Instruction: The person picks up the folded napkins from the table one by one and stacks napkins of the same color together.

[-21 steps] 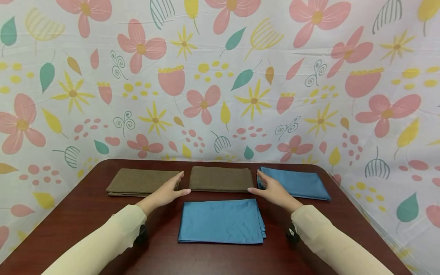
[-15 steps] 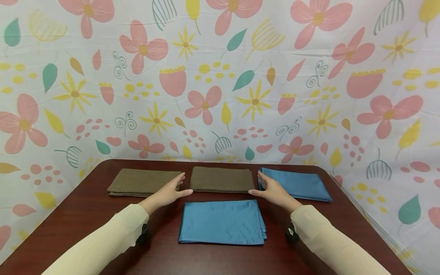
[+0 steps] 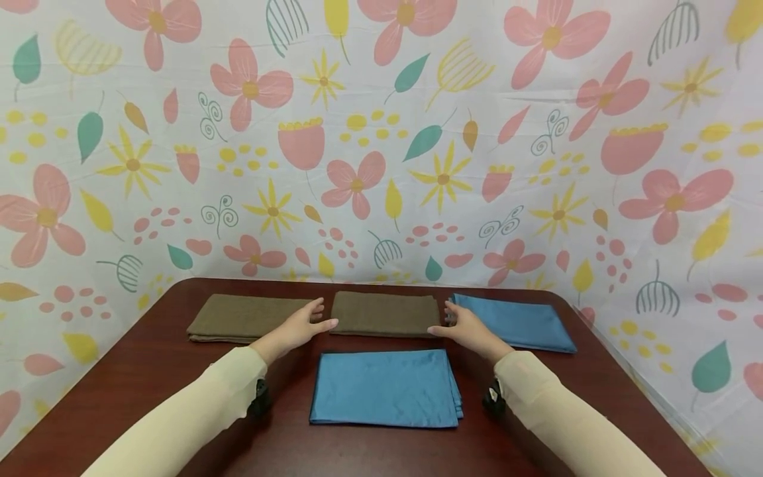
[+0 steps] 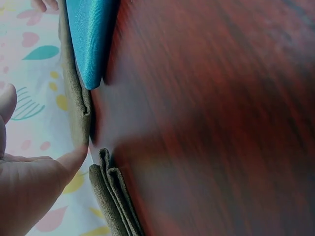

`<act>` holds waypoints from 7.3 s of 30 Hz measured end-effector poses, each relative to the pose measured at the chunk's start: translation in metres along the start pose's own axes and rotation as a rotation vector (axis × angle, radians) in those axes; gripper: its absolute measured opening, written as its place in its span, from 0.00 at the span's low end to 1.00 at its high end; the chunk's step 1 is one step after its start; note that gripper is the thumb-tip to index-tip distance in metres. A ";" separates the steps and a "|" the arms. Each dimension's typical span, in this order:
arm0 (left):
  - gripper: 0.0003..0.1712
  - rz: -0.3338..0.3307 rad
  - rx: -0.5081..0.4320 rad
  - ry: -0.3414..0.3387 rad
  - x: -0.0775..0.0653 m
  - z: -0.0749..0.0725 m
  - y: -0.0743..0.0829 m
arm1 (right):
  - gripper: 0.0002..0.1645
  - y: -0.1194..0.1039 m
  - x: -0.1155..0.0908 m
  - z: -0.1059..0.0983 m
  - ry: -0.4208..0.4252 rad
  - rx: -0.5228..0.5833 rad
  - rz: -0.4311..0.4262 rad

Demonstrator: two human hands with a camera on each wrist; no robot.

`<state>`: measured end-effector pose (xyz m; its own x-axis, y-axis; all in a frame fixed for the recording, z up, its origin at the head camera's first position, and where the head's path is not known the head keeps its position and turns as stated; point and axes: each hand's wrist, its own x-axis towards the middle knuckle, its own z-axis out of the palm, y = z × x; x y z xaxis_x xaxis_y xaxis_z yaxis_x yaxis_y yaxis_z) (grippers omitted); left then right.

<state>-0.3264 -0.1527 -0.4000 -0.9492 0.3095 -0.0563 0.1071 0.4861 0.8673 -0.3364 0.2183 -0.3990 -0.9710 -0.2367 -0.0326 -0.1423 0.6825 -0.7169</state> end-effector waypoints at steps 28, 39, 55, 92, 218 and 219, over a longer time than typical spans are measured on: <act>0.35 -0.166 -0.194 0.024 0.023 0.012 -0.001 | 0.35 -0.009 0.019 0.001 0.059 0.431 0.274; 0.33 -0.199 -0.281 0.010 0.033 0.007 -0.001 | 0.39 -0.012 0.027 -0.001 0.113 0.522 0.414; 0.29 -0.275 -0.420 0.042 0.041 0.014 -0.007 | 0.24 -0.009 0.035 -0.006 -0.039 0.707 0.516; 0.31 -0.305 -0.412 0.105 0.045 0.021 -0.007 | 0.40 0.005 0.028 0.007 -0.091 0.883 0.426; 0.32 -0.230 -0.380 0.320 -0.004 -0.054 0.030 | 0.35 -0.104 0.039 0.002 -0.063 1.140 0.423; 0.32 -0.230 -0.381 0.317 -0.004 -0.055 0.030 | 0.35 -0.104 0.039 0.002 -0.061 1.137 0.423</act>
<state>-0.3354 -0.1846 -0.3469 -0.9844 -0.0597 -0.1652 -0.1730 0.1640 0.9712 -0.3593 0.1360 -0.3271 -0.8851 -0.1949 -0.4226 0.4630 -0.2757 -0.8424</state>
